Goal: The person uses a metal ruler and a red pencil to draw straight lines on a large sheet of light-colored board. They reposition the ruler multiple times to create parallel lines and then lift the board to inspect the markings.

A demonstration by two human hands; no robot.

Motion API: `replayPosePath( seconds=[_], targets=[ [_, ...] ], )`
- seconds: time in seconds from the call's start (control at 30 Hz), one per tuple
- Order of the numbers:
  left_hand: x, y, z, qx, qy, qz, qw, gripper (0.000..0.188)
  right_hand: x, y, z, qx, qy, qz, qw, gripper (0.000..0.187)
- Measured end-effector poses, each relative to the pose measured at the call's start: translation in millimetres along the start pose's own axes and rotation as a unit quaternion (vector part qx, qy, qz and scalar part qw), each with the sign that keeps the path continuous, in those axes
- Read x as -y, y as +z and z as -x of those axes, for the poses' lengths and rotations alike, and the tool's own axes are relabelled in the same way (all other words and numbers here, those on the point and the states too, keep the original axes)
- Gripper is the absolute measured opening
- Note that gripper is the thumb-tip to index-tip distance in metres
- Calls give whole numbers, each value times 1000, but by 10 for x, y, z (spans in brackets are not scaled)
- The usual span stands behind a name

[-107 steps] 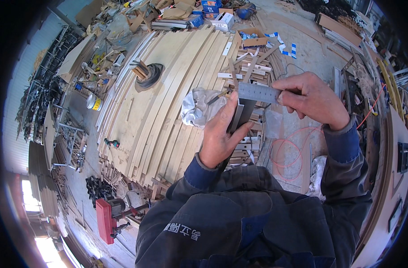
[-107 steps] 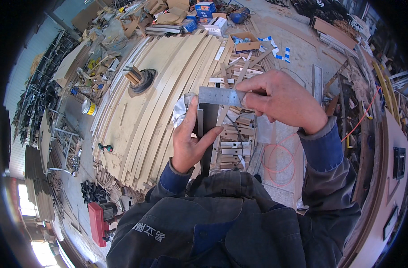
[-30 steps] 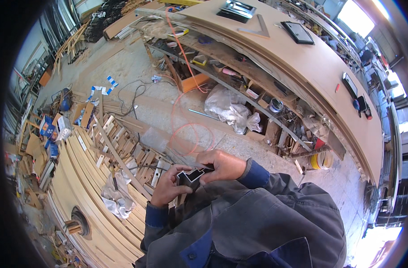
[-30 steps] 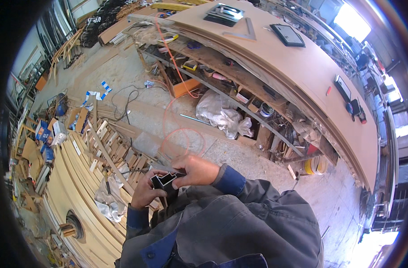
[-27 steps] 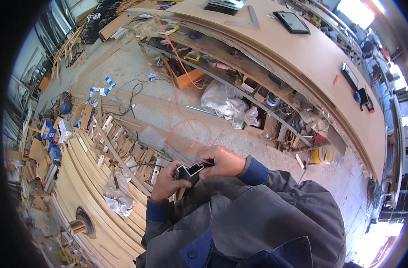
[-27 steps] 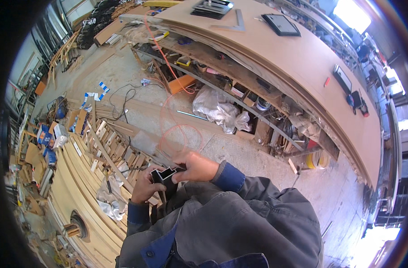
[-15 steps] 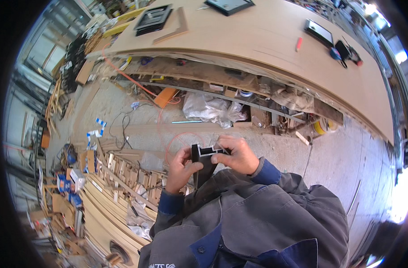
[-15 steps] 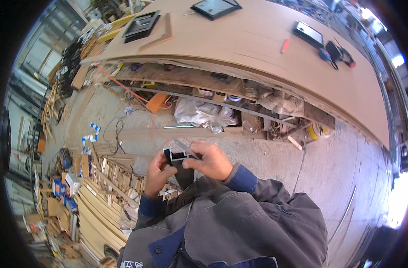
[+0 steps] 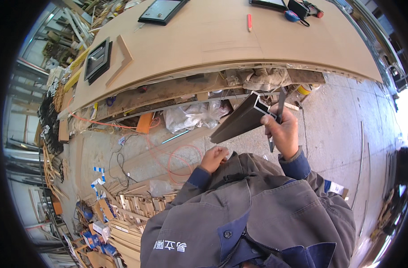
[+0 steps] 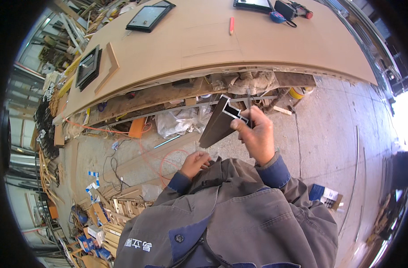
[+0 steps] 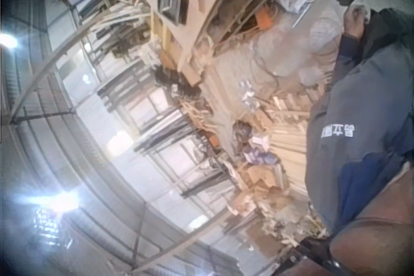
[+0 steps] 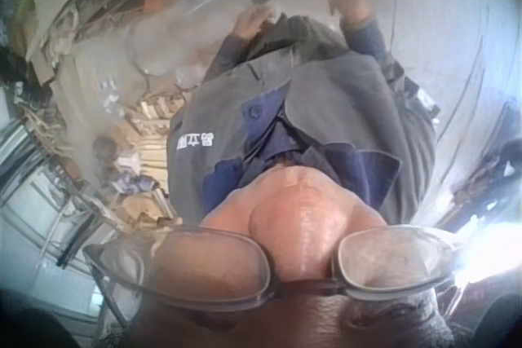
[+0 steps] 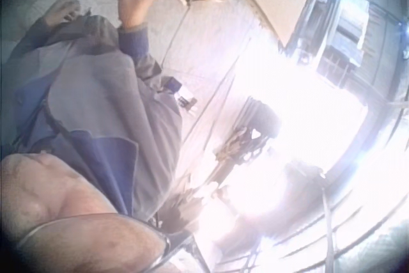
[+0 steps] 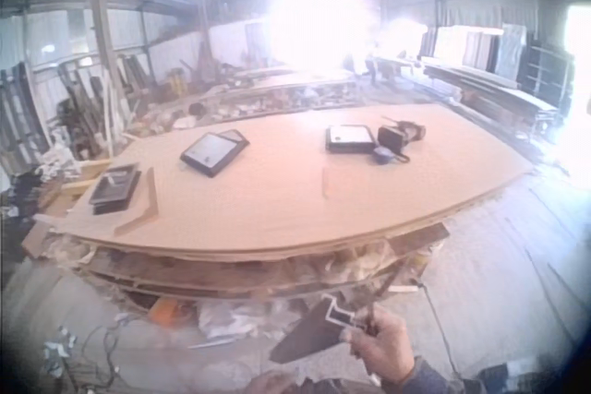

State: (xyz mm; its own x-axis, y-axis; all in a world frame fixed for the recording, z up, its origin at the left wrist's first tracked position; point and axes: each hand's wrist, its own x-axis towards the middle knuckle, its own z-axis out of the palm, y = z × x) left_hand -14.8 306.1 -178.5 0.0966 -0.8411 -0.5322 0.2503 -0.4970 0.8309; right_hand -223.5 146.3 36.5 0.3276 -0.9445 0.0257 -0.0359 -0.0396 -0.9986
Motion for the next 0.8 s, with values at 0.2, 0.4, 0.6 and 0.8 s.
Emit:
replayPosePath(
  seconds=[0.2, 0.4, 0.6, 0.8],
  targets=[
    [-511, 8, -223, -130, 274, -368, 879, 91, 97, 14, -51, -88, 47, -16, 995, 13],
    [-1027, 375, -268, -117, 349, -353, 860, 110, 148, 513, -15, -52, 4, 49, 997, 17],
    [-801, 307, -687, -43, 298, -159, 940, 54, 64, 708, -131, 68, -98, 137, 983, 23],
    [-1440, 235, -499, -55, 318, -81, 943, 51, -819, -17, -210, 85, 206, 105, 969, 24]
  ],
)
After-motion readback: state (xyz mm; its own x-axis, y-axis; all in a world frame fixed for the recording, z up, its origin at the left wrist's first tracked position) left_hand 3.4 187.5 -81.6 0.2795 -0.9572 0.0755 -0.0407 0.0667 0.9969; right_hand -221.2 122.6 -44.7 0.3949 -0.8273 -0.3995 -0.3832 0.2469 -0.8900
